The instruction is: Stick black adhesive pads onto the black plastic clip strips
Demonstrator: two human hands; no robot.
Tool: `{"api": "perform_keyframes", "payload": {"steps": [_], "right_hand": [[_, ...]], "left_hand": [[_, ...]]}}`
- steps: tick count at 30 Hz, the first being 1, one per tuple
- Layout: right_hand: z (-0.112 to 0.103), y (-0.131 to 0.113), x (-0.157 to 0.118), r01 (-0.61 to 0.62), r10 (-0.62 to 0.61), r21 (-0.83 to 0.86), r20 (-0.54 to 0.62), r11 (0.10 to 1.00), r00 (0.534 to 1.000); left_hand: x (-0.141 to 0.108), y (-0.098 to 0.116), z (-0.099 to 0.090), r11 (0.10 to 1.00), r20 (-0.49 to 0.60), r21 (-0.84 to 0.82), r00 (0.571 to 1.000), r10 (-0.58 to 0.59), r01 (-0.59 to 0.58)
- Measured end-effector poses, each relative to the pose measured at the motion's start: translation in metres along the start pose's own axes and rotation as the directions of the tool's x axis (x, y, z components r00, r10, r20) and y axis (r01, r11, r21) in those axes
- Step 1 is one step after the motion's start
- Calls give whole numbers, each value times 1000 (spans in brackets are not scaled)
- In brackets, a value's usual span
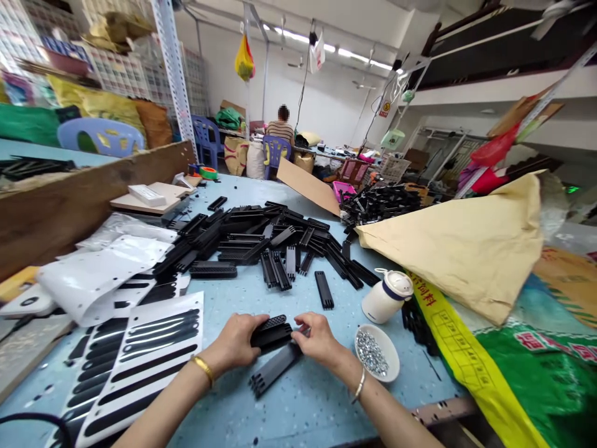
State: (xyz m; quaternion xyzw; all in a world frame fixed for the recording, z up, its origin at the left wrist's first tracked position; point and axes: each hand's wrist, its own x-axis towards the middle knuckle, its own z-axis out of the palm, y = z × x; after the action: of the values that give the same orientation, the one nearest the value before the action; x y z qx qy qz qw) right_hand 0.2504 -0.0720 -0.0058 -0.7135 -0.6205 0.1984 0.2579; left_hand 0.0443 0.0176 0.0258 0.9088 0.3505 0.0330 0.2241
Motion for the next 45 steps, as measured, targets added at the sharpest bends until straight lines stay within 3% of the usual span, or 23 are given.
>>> {"api": "perform_keyframes", "payload": {"steps": [7,12,18,24,32,36,39,41,45], "right_hand": [[10,-12,27,-69,73,-32,124,997,990],[9,-14,30,-72,82,-71,164,995,983],[15,-19,15,-49,49,-2,75,999,996],[18,-18,10,-19,19,16,31,1000,999],[-12,-2,-17,85,-75,-84,113,993,991],[-20,-4,-30,151,-128,-95,211,984,969],[-20,-5,-33,143,-122,-78,228,987,966],[-18,-5,-32,107,-91,-62,218,992,972],[-13,-6,-26,25,-27,12,246,1000,969]], "left_hand": [[13,-8,-13,1000,4,24,1000,1,-2],[-5,-14,-13,994,-71,46,993,-95,99],[-44,-17,3,967,-139,34,960,-245,252],[-47,-23,19,974,-157,-32,961,-226,224],[-77,-14,35,984,-299,-72,938,-176,162],[-84,2,60,993,-181,-99,979,-88,71],[-82,6,73,991,-156,-112,983,-95,78],[-80,6,70,983,-129,-138,982,-136,118],[-78,5,46,966,23,-191,985,-171,172]]}}
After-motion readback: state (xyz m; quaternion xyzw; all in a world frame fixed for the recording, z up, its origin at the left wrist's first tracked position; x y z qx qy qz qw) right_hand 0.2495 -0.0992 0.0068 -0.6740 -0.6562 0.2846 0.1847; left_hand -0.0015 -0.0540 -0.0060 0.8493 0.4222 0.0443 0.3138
